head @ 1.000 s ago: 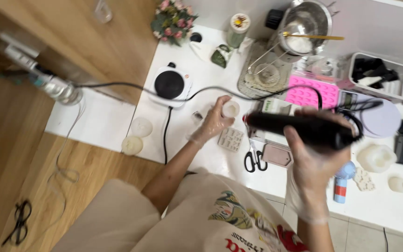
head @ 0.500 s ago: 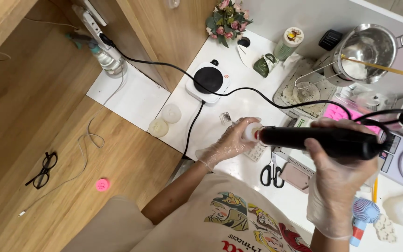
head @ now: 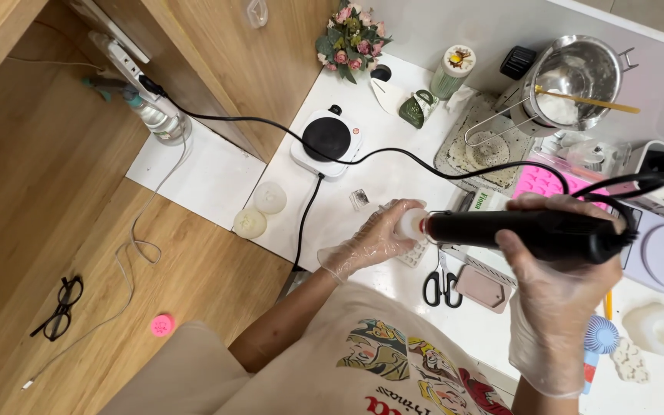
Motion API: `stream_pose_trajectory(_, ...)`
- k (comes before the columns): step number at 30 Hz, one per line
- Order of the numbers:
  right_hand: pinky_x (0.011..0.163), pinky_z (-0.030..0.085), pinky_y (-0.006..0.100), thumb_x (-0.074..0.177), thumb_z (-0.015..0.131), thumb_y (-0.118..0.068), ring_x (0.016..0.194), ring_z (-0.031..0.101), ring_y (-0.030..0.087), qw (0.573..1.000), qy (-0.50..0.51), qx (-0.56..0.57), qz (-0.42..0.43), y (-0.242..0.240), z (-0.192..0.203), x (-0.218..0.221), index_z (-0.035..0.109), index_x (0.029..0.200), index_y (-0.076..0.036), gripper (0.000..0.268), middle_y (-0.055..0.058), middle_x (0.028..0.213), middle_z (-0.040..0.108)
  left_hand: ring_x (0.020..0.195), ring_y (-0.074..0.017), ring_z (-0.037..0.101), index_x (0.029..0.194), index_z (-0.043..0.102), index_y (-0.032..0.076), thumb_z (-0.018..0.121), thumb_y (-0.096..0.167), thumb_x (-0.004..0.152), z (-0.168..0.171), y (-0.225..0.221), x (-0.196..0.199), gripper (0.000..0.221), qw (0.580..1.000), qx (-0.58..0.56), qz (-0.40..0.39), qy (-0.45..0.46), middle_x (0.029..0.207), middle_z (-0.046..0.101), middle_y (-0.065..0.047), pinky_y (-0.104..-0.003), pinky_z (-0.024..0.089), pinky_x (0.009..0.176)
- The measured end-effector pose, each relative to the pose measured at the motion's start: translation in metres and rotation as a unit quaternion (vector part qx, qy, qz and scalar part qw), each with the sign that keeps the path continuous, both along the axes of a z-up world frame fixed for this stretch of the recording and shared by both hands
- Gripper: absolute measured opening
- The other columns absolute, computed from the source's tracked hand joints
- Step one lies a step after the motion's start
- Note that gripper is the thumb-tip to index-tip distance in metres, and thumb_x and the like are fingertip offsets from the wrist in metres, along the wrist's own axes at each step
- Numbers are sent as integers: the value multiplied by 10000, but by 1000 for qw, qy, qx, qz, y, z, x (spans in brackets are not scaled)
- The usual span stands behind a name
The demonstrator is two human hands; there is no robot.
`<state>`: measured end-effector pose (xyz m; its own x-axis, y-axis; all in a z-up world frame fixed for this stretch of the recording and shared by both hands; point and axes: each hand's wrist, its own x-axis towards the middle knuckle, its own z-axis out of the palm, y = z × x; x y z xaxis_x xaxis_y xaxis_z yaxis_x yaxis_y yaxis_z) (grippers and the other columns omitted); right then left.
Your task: The recorder is removing wax items from molds and using a heat gun to smooth the surfaces and edges.
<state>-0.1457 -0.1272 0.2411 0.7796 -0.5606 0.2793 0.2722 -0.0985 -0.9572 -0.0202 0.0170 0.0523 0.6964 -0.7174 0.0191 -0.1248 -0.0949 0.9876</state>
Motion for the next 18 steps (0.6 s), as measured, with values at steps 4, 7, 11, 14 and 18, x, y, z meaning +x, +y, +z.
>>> stream_pose_trajectory(4, 1091, 599, 384, 865, 797, 154, 1178, 699, 240, 1000, -3, -21, -5, -8, -6, 2, 478, 1256, -43, 541, 144, 1197, 673, 1298, -286, 582, 1399, 498, 72, 765, -31, 753, 1, 1, 0, 707, 1000, 8, -4, 11, 1379, 558, -150, -357, 542, 1064)
stream_pose_trajectory(7, 1126, 597, 394, 845, 793, 152, 1179, 697, 240, 999, 17, -45, 0, -3, -2, 4, 482, 1246, -30, 539, 147, 1195, 674, 1309, -299, 577, 1392, 506, 70, 788, -21, 747, -3, -2, 3, 710, 1000, 14, 2, -18, 1374, 571, -155, -373, 508, 1089)
stream_pose_trajectory(11, 1125, 591, 400, 858, 778, 149, 1218, 680, 258, 998, 42, -55, 7, -5, -11, 3, 539, 1241, -5, 477, 150, 1225, 677, 1318, -305, 582, 1391, 518, 73, 793, -2, 747, -6, -5, 6, 705, 999, 25, 9, -27, 1366, 592, -161, -380, 490, 1111)
stream_pose_trajectory(14, 1132, 561, 442, 739, 785, 102, 1279, 652, 273, 996, 29, -28, 84, -12, -33, 6, 507, 1300, -95, 657, 108, 1305, 670, 1296, -304, 595, 1403, 513, 77, 783, 2, 740, -9, -2, 10, 720, 998, 58, -1, -6, 1360, 599, -162, -371, 496, 1105)
stream_pose_trajectory(18, 1260, 422, 529, 707, 778, 87, 1314, 615, 273, 950, -27, -250, 184, -22, -75, 29, 559, 1165, -96, 539, 64, 1281, 667, 1265, -312, 580, 1405, 487, 74, 817, 47, 727, -34, 22, 16, 754, 987, 159, -6, 2, 1373, 576, -166, -384, 484, 1072)
